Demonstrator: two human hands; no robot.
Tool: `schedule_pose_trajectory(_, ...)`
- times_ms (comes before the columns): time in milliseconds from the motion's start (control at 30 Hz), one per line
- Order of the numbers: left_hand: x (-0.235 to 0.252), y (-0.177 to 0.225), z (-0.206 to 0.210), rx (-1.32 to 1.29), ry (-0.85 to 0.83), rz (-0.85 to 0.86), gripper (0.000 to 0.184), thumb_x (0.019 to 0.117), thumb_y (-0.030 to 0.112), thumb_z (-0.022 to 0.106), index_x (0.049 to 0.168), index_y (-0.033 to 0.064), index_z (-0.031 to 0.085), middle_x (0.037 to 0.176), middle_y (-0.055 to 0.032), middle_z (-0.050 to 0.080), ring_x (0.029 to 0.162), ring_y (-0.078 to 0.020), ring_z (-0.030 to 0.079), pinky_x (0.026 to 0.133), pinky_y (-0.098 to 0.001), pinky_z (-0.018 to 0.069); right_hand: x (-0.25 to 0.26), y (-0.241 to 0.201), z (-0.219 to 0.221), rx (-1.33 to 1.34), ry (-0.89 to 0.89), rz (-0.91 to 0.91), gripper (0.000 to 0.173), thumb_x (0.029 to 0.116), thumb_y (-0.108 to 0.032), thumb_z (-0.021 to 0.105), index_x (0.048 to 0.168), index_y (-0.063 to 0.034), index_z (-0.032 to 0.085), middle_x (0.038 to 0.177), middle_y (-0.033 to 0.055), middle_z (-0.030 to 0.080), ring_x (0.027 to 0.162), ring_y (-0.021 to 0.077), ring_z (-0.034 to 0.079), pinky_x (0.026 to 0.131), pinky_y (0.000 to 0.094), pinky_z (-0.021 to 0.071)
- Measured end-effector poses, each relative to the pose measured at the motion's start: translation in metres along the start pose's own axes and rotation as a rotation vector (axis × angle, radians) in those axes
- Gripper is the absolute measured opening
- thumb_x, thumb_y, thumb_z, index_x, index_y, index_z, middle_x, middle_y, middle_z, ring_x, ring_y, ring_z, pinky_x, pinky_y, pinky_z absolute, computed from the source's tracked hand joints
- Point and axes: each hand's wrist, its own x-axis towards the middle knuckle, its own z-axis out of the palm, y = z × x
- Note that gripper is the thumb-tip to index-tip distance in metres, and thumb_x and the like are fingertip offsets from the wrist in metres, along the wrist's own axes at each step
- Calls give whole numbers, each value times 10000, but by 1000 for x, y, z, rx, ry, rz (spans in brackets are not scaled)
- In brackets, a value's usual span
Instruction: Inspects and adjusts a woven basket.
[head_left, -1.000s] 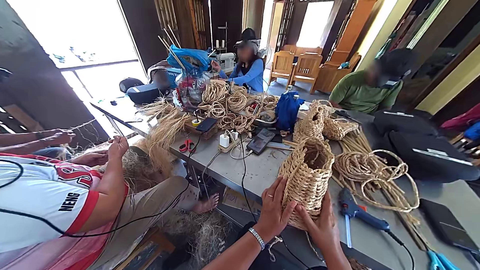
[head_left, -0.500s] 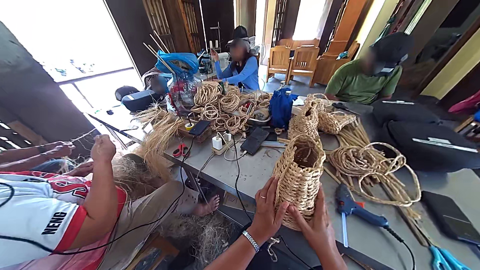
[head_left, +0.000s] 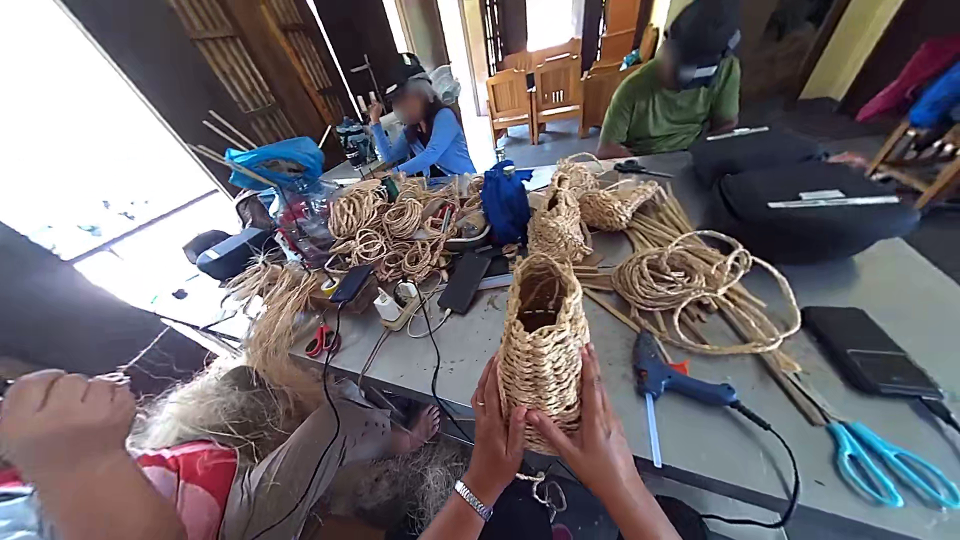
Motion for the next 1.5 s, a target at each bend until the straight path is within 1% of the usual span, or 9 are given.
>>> schedule_pose_trajectory(167,-5,-7,5,29,30,-9,810,1063,598,323,1556,-45,291,1561,-245,407,1439,-204,440,1202,-392,362,2,6,0,43,17,-3,1147,832,-709,696,1565,86,309,1614,310,314,1515,369,342,1217,465,378)
schedule_pose_trajectory(367,-7,-4,8,-12,40,-48,901,1054,615,344,1548,-123,192,1540,-244,412,1418,-107,451,1199,-293,372,2,9,-4,72,-5,4,1120,848,-712,675,1568,70,322,1620,306,306,1517,386,332,1238,505,328)
schedule_pose_trajectory(467,-8,-2,9,-22,52,-62,907,1053,612,350,1551,-124,169,1547,-209,414,1412,-66,444,1195,-263,368,3,11,-5,87,-7,-8,1098,860,-698,672,1563,72,331,1617,319,300,1507,412,339,1230,519,335)
schedule_pose_trajectory(700,-7,2,11,-69,75,-91,859,1040,623,376,1586,-5,163,1533,-39,463,1370,-10,476,1170,-247,405,3,13,-7,115,-22,-6,1080,868,-693,664,1578,47,323,1626,318,282,1512,429,321,1234,542,323)
schedule_pose_trajectory(800,-9,2,12,-75,91,-127,925,1026,652,370,1577,-51,128,1539,-69,451,1382,-10,461,1173,-248,398,2,14,-8,135,-33,-9,1064,879,-684,657,1574,50,327,1620,330,282,1515,449,302,1234,561,312)
schedule_pose_trajectory(1133,-7,5,15,-54,116,-146,957,999,690,383,1585,-21,123,1542,-30,447,1393,-1,443,1183,-244,375,4,15,-11,152,-64,-12,1044,904,-673,631,1583,50,304,1622,336,269,1520,458,282,1238,576,287)
schedule_pose_trajectory(1333,-6,3,14,-138,127,-144,829,1001,663,428,1588,110,243,1487,59,521,1339,-5,509,1146,-263,436,5,14,-6,136,-38,-41,1049,898,-662,649,1570,70,313,1616,345,273,1518,437,300,1238,564,298)
schedule_pose_trajectory(1400,-5,1,13,-109,114,-114,827,1015,658,400,1594,89,245,1521,28,495,1363,-16,491,1165,-275,420,5,14,-6,137,-31,-50,1056,891,-642,672,1571,78,304,1621,339,268,1524,422,299,1245,557,295)
schedule_pose_trajectory(1500,-4,-1,10,-63,105,-66,848,1030,651,364,1586,18,258,1557,-82,453,1405,-66,461,1197,-305,390,5,12,-4,130,-18,-58,1077,870,-635,706,1564,87,310,1618,334,281,1518,414,315,1246,520,319)
